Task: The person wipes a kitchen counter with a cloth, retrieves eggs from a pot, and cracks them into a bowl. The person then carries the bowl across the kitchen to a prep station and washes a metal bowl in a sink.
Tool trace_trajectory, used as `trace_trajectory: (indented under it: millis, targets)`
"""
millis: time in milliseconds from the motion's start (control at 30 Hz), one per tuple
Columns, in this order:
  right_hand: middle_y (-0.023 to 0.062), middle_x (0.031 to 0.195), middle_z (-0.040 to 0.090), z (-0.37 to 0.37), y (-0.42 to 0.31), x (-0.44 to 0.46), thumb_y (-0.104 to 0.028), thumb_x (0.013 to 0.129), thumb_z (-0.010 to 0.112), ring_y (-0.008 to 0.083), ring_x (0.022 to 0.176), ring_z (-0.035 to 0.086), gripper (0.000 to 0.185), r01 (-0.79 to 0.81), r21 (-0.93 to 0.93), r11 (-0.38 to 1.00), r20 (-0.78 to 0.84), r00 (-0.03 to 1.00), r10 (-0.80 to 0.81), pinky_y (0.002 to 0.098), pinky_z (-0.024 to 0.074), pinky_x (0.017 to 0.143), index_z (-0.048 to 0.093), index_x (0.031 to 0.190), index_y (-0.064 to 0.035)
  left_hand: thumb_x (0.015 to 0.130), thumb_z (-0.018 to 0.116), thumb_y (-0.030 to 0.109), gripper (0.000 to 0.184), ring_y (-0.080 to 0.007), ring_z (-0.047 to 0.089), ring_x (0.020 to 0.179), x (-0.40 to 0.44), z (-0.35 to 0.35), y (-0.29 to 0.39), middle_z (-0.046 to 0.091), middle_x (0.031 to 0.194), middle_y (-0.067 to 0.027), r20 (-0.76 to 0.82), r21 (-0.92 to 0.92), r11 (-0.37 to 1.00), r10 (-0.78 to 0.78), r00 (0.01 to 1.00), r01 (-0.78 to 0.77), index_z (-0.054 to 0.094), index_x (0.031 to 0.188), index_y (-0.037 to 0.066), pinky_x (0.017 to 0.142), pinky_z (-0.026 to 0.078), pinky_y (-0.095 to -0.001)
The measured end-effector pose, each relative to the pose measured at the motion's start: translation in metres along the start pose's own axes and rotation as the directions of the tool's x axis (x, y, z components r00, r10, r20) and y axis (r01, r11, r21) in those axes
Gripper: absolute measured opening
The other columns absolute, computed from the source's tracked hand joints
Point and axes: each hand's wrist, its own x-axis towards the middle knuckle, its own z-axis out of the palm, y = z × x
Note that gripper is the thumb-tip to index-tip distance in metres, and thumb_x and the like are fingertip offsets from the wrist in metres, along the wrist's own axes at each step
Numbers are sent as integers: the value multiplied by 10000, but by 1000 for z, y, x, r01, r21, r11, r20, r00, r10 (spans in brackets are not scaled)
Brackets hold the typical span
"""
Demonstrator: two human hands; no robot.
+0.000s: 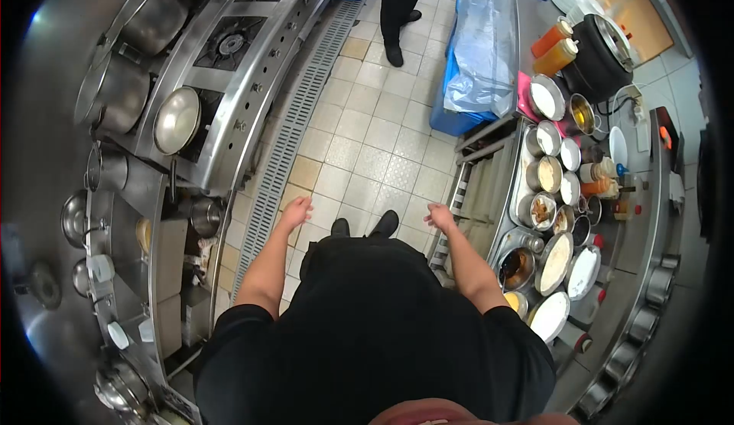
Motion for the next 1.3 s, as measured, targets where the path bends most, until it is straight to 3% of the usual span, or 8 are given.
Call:
trace_trajectory:
  millis: [267, 400, 467, 533, 600, 767, 1033, 1300]
  targets:
    - [155, 803, 692, 8, 106, -49, -190, 840, 493, 213, 500, 616, 267, -201, -279, 939, 94, 967, 235, 386, 450, 389, 657, 834, 21, 885, 479, 178, 261, -184, 571, 587, -54, -73, -162, 610, 885, -80, -255, -4, 943, -322, 912, 332, 573, 1117, 109, 444, 430, -310]
    - [186, 822, 677, 36, 200, -42, -204, 821, 536, 252, 542, 631, 265, 32, -265, 964, 70, 997, -14, 387, 481, 446, 659, 811, 31, 861, 518, 137, 300, -183, 579, 556, -54, -78, -167, 629, 862, -82, -202, -48, 964, -265, 943, 260, 574, 1150, 74, 430, 437, -323]
    - [141, 659, 633, 52, 203, -66, -236, 878, 526, 200, 482, 572, 255, 209, -577, 790, 105, 978, -182, 337, 427, 400, 670, 885, -25, 870, 516, 158, 303, -183, 575, 557, -30, -74, -169, 633, 866, -81, -110, 28, 980, -194, 975, 198, 571, 1155, 72, 432, 436, -320]
    - [135, 779, 663, 88, 201, -111, -291, 905, 535, 170, 513, 561, 311, -77, 215, 974, -177, 977, 117, 312, 430, 428, 639, 1049, -36, 890, 507, 204, 319, -179, 570, 566, -13, -65, -158, 639, 869, -75, -28, 142, 979, -147, 989, 149, 568, 1171, 69, 442, 436, -313]
    - [136, 896, 669, 112, 201, -161, -349, 934, 514, 146, 496, 529, 403, -100, 339, 935, -150, 976, 159, 312, 418, 420, 571, 1193, -46, 916, 488, 253, 321, -177, 577, 598, 8, -52, -158, 645, 874, -72, 107, 238, 971, 0, 994, -26, 571, 1165, 68, 481, 449, -298]
    - [105, 872, 674, 168, 257, -276, -458, 937, 457, 178, 576, 592, 521, -175, 418, 891, -188, 943, 274, 321, 451, 493, 571, 1205, -26, 930, 502, 289, 305, -154, 589, 652, -37, -12, -135, 654, 935, -67, 229, 238, 964, 60, 972, -115, 573, 1143, 84, 560, 475, -301]
    - [80, 789, 645, 239, 383, -444, -448, 952, 458, 136, 466, 533, 463, -340, 581, 740, -242, 796, 555, 291, 404, 389, 568, 1134, -37, 934, 486, 357, 346, -195, 592, 723, -62, 2, -231, 626, 1042, -73, 331, 516, 856, -219, 918, 18, 549, 1175, 117, 650, 467, -351]
    - [85, 864, 676, 280, 467, -518, -380, 889, 587, 188, 692, 628, 438, -73, 589, 805, -355, 871, 339, 323, 505, 586, 636, 1131, -18, 915, 502, 311, 302, -184, 589, 662, -137, 44, -271, 627, 933, -58, 333, 609, 788, -148, 931, -92, 575, 1134, 116, 597, 464, -336]
